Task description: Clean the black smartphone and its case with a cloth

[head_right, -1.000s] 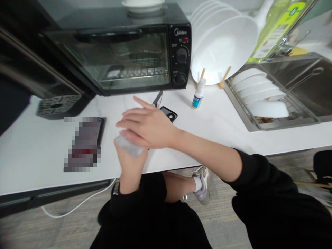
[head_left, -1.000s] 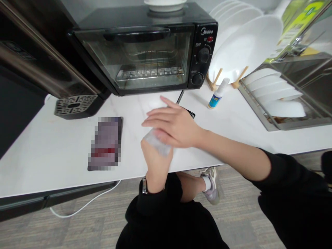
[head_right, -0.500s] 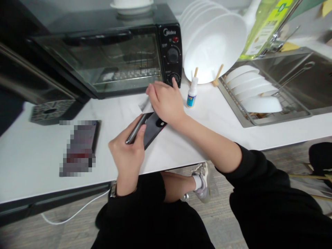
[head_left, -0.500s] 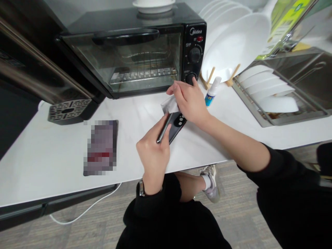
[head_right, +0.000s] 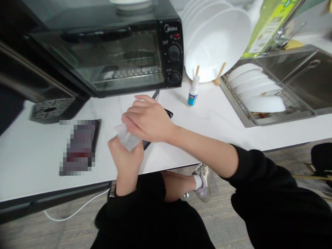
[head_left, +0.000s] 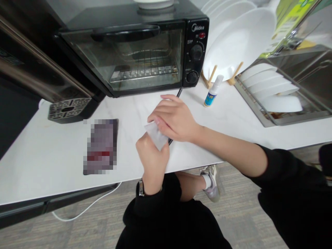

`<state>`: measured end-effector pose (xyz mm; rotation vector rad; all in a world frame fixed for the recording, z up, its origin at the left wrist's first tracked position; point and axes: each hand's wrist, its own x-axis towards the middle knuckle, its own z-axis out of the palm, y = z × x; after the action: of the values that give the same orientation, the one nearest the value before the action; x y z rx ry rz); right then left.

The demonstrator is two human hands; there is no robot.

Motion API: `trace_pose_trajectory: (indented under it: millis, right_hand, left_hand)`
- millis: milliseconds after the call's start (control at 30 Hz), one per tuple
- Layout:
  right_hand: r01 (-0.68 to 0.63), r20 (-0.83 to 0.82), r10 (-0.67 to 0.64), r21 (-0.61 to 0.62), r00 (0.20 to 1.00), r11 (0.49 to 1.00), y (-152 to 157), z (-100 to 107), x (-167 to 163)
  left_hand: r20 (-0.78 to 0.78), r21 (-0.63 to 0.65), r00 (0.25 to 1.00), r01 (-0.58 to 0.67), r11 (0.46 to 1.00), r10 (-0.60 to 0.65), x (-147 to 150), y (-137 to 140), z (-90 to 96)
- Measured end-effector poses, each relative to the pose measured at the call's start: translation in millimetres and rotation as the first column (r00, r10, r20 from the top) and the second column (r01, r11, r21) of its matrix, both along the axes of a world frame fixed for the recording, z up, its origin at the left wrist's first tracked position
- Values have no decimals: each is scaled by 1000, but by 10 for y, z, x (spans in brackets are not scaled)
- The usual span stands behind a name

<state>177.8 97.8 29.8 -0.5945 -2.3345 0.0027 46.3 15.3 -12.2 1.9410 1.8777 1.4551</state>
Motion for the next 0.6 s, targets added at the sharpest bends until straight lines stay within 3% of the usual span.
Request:
trace_pose_trajectory:
  millis: [167, 267, 333, 433, 533, 600]
  right_hand:
    - [274, -223, -313, -188, 923, 943, 321, 52, 203]
    - [322, -243, -371, -218, 896, 921, 384, 44, 236]
    - [253, -206, -283, -158, 937, 954, 321, 26, 195]
    - [1, -35, -2, -44, 999, 999, 104, 5, 67]
    - [-213, 170, 204, 41, 964, 976, -91, 6, -40]
    - [-259, 235, 235, 78, 943, 963, -125, 21, -53]
  left_hand:
    - [-3, 76, 999, 41, 996, -40, 92, -19, 182]
    - [28, 89, 997, 65, 994, -68, 106, -18, 192]
    - [9, 61, 999, 30, 998, -31, 82, -16, 155]
    - [-30, 17, 999, -15, 1000, 15, 21, 0, 32]
    - [-4, 49, 1000, 22, 999, -22, -20, 24, -99]
    - [5, 73, 1000, 27, 997, -27, -24, 25, -124]
